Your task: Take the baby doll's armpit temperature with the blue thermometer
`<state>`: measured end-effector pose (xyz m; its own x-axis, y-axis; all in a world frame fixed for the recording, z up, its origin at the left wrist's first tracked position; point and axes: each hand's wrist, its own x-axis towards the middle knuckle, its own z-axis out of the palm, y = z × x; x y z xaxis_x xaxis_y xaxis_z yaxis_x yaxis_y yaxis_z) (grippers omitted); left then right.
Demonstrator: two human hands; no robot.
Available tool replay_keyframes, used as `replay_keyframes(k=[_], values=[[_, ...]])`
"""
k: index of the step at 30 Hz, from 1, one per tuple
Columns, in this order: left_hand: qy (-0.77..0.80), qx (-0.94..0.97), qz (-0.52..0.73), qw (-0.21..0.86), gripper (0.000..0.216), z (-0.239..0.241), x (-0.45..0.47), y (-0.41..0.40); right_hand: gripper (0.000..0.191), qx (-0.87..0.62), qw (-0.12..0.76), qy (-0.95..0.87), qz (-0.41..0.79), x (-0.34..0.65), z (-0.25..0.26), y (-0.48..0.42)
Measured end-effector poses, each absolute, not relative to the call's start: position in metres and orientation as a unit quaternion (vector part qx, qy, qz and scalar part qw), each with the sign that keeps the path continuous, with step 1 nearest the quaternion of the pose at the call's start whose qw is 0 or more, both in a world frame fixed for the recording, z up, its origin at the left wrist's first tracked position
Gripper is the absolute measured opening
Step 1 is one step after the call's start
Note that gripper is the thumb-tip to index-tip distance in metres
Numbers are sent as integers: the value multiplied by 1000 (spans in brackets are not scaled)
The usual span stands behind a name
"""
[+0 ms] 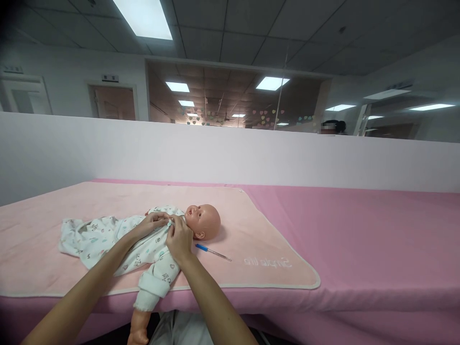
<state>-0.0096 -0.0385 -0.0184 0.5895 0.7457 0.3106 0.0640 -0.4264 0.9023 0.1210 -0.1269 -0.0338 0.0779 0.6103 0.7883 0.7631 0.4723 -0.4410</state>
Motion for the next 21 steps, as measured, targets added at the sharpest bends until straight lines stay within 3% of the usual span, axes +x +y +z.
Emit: replay_keyframes(k=[21], values=[[260,812,354,385,29,-15,-12,-45,20,-511,577,-635,-53,121,-40,-118]])
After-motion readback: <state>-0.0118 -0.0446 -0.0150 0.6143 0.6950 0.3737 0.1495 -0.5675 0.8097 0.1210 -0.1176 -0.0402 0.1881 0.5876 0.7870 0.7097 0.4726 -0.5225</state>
